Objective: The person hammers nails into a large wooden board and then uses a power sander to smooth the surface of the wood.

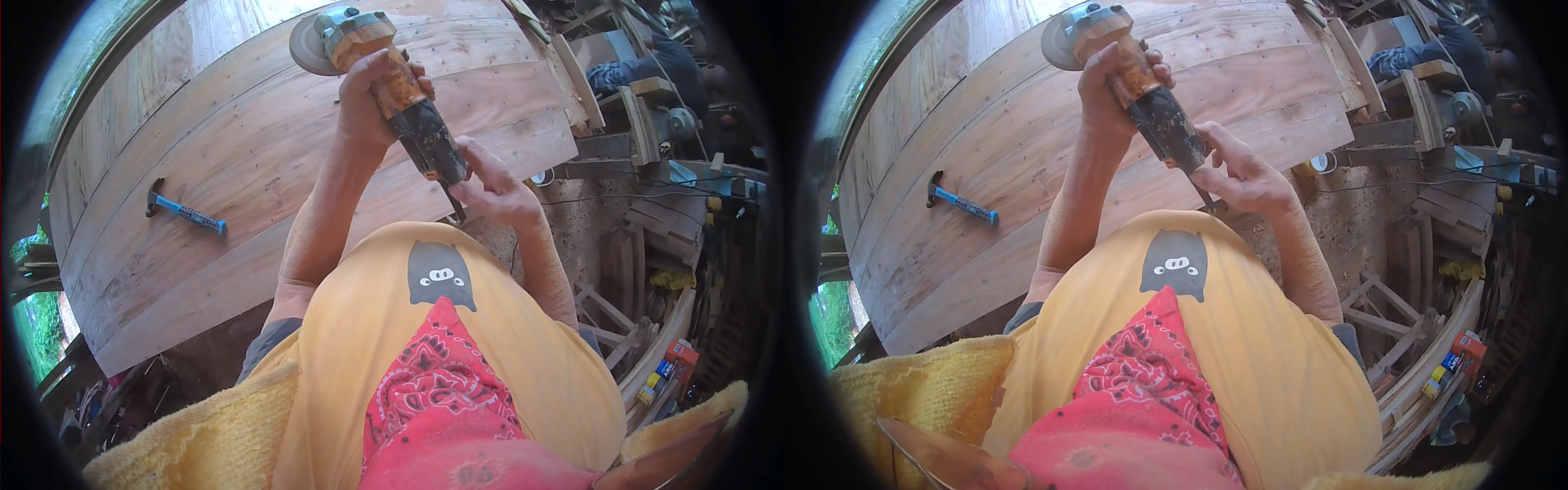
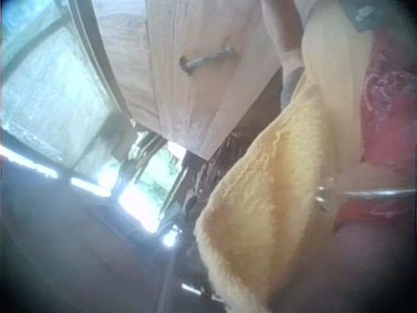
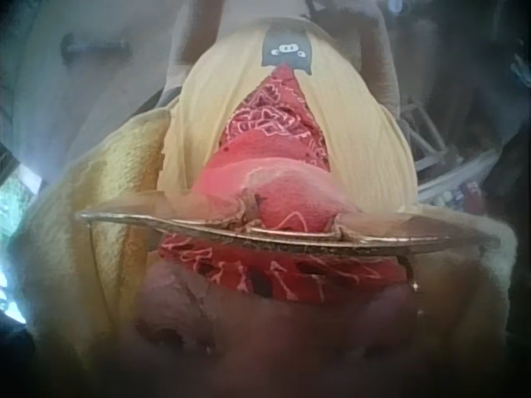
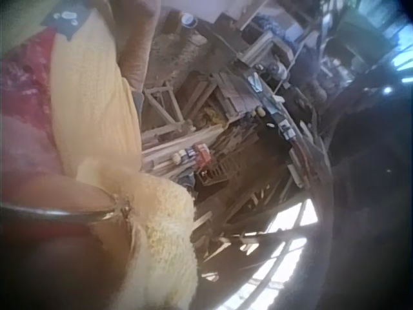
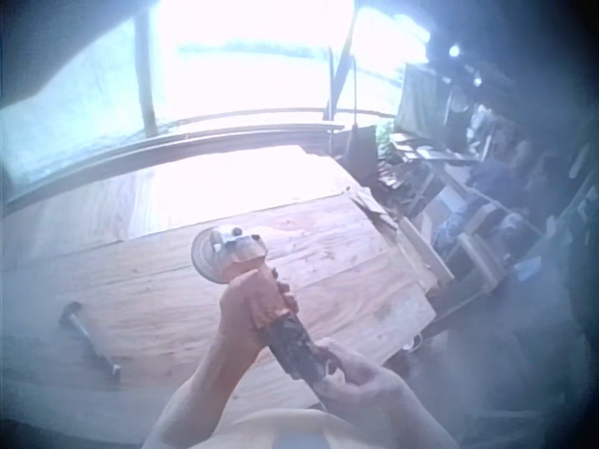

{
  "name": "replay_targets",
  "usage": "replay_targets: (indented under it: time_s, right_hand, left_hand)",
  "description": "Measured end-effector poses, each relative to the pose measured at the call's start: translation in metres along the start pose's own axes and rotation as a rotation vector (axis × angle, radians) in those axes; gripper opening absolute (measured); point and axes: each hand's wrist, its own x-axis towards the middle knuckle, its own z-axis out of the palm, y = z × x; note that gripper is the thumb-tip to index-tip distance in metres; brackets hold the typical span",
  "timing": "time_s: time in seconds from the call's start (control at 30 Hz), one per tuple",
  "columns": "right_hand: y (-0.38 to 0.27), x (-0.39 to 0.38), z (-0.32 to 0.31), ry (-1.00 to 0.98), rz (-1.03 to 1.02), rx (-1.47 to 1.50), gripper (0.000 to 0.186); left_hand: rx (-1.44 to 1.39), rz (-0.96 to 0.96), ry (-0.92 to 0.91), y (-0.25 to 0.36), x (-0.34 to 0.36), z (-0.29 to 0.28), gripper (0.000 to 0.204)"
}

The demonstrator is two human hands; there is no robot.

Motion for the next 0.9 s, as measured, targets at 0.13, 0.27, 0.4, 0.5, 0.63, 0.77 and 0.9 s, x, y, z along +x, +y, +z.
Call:
replay_targets:
  time_s: [0.13, 0.27, 0.4, 0.5, 0.63, 0.77, 0.9]
  right_hand:
    - [-0.003, 0.019, -0.011, -0.061, 0.134, 0.437, 0.072]
    - [0.008, 0.057, -0.018, -0.049, 0.435, 0.38, 0.056]
    - [0.034, 0.097, -0.055, 0.009, 0.543, 0.287, 0.038]
    - [0.059, 0.126, -0.092, 0.073, 0.5, 0.229, 0.038]
    - [0.095, 0.174, -0.142, 0.097, 0.554, 0.182, 0.034]
    - [0.124, 0.22, -0.168, 0.118, 0.569, 0.036, 0.029]
    - [0.14, 0.256, -0.183, 0.096, 0.609, -0.082, 0.029]
  left_hand:
    - [0.073, -0.001, -0.018, -0.009, 0.003, -0.006, 0.043]
    - [0.075, -0.02, -0.012, -0.035, 0.023, -0.018, 0.04]
    - [0.112, -0.042, 0.021, -0.052, 0.069, -0.019, 0.04]
    - [0.342, 0.062, 0.121, -0.062, 0.121, -0.011, 0.046]
    - [0.62, 0.116, 0.201, -0.076, 0.185, -0.019, 0.044]
    - [0.57, 0.083, 0.279, -0.078, 0.245, -0.041, 0.034]
    - [0.521, 0.101, 0.394, -0.073, 0.287, -0.056, 0.036]
